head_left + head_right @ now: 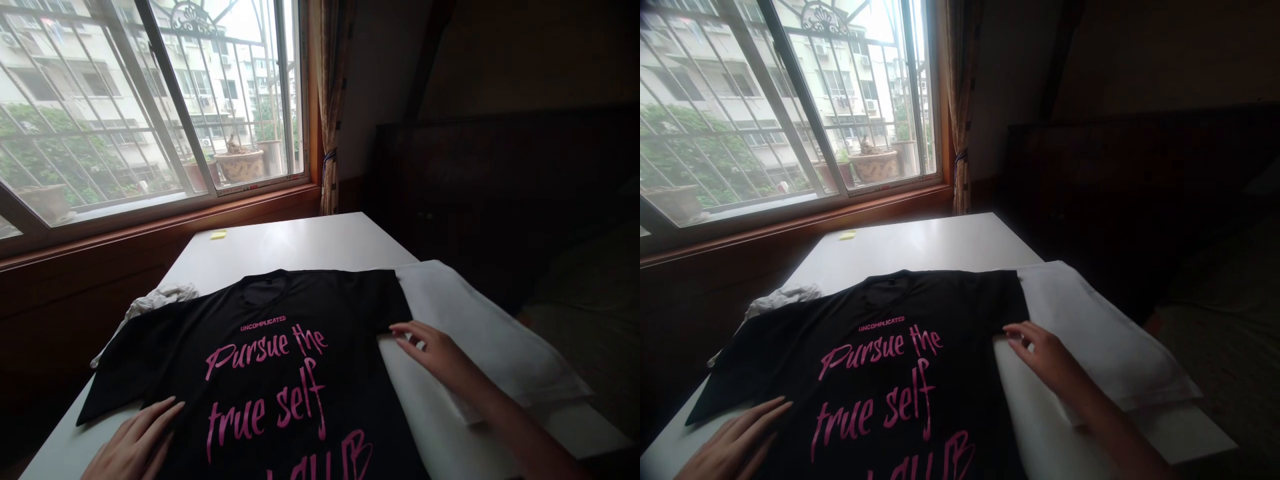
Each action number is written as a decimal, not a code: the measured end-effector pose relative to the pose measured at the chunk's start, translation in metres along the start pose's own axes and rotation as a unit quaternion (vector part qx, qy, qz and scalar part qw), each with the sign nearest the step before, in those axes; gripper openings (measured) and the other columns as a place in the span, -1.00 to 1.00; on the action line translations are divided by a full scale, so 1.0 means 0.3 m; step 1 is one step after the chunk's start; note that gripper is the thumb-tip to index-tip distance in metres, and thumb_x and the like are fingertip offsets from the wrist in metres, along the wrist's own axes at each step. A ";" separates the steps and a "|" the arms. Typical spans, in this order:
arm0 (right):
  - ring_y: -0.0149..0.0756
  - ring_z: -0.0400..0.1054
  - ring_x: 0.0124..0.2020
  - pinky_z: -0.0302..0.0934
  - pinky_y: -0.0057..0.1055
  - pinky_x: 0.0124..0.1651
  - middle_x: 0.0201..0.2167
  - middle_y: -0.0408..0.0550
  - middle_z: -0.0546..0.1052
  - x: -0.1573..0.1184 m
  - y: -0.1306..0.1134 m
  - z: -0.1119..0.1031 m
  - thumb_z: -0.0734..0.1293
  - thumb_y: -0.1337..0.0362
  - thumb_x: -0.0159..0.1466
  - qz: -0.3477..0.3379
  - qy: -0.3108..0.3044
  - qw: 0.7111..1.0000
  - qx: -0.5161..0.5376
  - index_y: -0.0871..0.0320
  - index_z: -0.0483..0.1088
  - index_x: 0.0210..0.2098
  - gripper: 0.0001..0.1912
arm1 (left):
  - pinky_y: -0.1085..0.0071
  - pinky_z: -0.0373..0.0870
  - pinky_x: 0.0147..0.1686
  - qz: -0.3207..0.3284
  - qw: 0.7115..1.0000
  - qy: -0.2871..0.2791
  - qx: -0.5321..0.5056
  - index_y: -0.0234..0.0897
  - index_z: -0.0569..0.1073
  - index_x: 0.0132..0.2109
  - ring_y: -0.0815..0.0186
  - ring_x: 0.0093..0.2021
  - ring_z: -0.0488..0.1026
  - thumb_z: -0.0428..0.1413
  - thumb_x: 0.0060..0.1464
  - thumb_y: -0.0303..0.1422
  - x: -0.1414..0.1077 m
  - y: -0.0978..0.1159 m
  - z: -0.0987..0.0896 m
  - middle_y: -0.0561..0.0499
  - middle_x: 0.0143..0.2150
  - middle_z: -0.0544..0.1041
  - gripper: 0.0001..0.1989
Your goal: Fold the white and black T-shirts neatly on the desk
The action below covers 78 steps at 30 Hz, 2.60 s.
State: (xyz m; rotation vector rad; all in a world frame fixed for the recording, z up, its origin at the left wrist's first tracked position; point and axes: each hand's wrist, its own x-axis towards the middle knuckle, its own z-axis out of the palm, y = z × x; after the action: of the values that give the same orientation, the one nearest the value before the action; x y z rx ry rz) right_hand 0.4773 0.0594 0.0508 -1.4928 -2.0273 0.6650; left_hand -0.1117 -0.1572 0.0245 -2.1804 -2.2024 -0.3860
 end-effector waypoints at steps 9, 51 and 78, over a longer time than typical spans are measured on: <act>0.00 0.49 -0.06 0.35 -0.09 0.09 0.03 0.22 0.51 0.406 0.282 0.010 0.43 0.05 0.18 0.109 0.162 0.977 -0.084 0.19 0.35 0.25 -0.30 | -0.01 0.29 0.35 0.224 0.971 -0.063 -0.049 -0.07 0.41 0.33 0.04 0.45 0.21 0.07 0.34 -0.26 0.504 0.506 0.109 -0.07 0.42 0.34 -0.56; -0.15 0.48 -0.12 0.40 -0.18 -0.01 -0.04 0.00 0.57 0.462 -0.249 -0.032 0.35 0.28 0.29 -0.143 0.192 0.971 -0.006 0.03 0.40 0.20 -0.53 | -0.10 -0.33 0.49 0.191 0.955 -0.086 -0.211 -0.18 0.26 0.41 0.07 0.54 -0.05 0.02 0.29 -0.25 1.154 0.963 0.425 -0.06 0.51 0.18 -0.42; -0.13 0.37 0.15 0.33 -0.16 0.20 0.11 -0.04 0.47 0.135 -0.053 0.096 0.33 0.35 0.33 -0.128 -0.110 0.984 -0.057 -0.03 0.48 0.12 -0.62 | 0.10 0.43 0.08 0.109 0.948 -0.162 -0.250 -0.17 0.22 0.43 0.00 0.10 0.49 0.20 0.04 -0.51 1.124 0.750 0.221 -0.16 0.10 0.53 -0.20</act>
State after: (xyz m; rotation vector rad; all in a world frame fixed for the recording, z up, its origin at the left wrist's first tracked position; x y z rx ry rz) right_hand 0.4369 0.0918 0.0451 -1.2320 -2.4104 0.6404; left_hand 0.1126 0.1852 0.0590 -2.9072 -2.1529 -0.6861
